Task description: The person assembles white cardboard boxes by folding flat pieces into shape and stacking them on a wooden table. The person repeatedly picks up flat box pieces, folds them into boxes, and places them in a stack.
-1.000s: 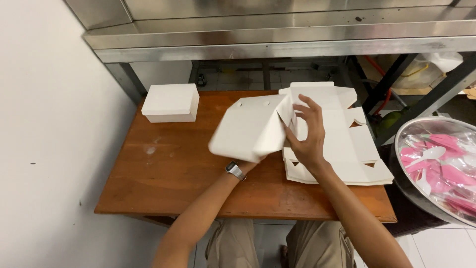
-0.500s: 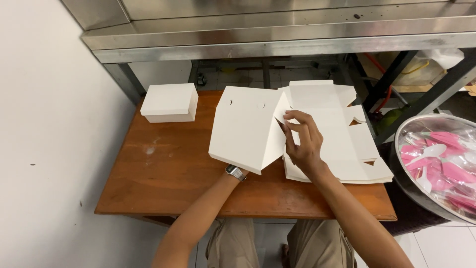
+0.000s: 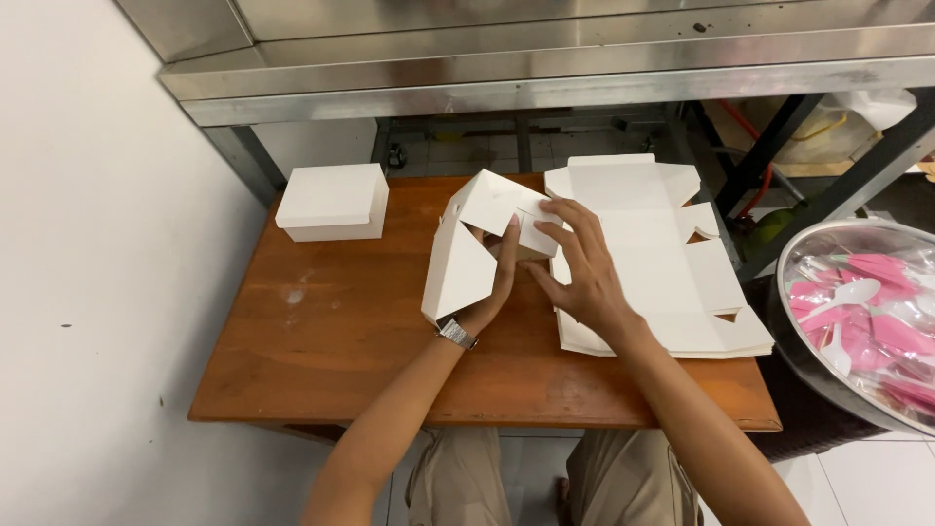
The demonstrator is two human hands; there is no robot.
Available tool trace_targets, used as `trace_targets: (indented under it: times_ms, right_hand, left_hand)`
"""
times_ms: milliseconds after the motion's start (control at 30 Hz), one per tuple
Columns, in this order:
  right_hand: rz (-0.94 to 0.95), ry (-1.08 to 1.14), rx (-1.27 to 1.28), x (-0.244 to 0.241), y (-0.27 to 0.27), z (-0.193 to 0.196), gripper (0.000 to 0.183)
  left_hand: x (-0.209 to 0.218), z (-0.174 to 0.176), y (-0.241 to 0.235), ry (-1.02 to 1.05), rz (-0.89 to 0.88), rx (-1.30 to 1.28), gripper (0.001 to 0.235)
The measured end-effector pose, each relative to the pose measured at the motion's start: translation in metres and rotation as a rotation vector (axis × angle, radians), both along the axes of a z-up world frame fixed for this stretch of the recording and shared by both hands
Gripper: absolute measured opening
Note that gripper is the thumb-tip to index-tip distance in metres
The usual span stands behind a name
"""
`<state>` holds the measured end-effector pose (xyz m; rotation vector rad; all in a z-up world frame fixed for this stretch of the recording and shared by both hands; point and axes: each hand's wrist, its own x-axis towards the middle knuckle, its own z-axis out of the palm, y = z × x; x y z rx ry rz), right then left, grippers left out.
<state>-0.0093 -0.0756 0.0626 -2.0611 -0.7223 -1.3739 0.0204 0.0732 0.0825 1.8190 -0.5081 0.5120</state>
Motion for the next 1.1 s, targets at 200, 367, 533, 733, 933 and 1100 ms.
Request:
trace_targets:
  times_ms: [200, 367, 533, 733, 933, 1100]
  right_hand:
    - [-0.043, -0.107, -0.031, 0.009, -0.013, -0.007, 0.019]
    - [0.07, -0.161, 0.089, 0.004, -0.011, -0.011, 0.007]
    - [0.112, 0.199, 0.187, -0.003, -0.004, 0.003, 0.05]
    - [0.076, 0.654, 0.098, -0.008, 0.004, 0.003, 0.123]
    - [0.188, 0.731, 0.421, -0.007, 0.004, -0.004, 0.098]
    - [0.318, 0.441, 0.538, 0.009, -0.015, -0.027, 0.089]
  left_hand:
    - [0.009, -0.042, 0.003, -0.756, 0.411, 0.644, 0.031]
    - [0.037, -0.051, -0.011, 0.152, -0.15, -0.339, 0.045]
    - [0.075, -0.083, -0.006, 0.291, -0.233, -0.606, 0.066]
    - [0.076, -0.043, 0.01, 0.546, -0.354, -1.156, 0.055]
    - [0.089, -0.048, 0.013, 0.639, -0.732, -1.101, 0.035]
    - [0.071, -0.058, 0.004, 0.504, -0.276, -0.158, 0.05]
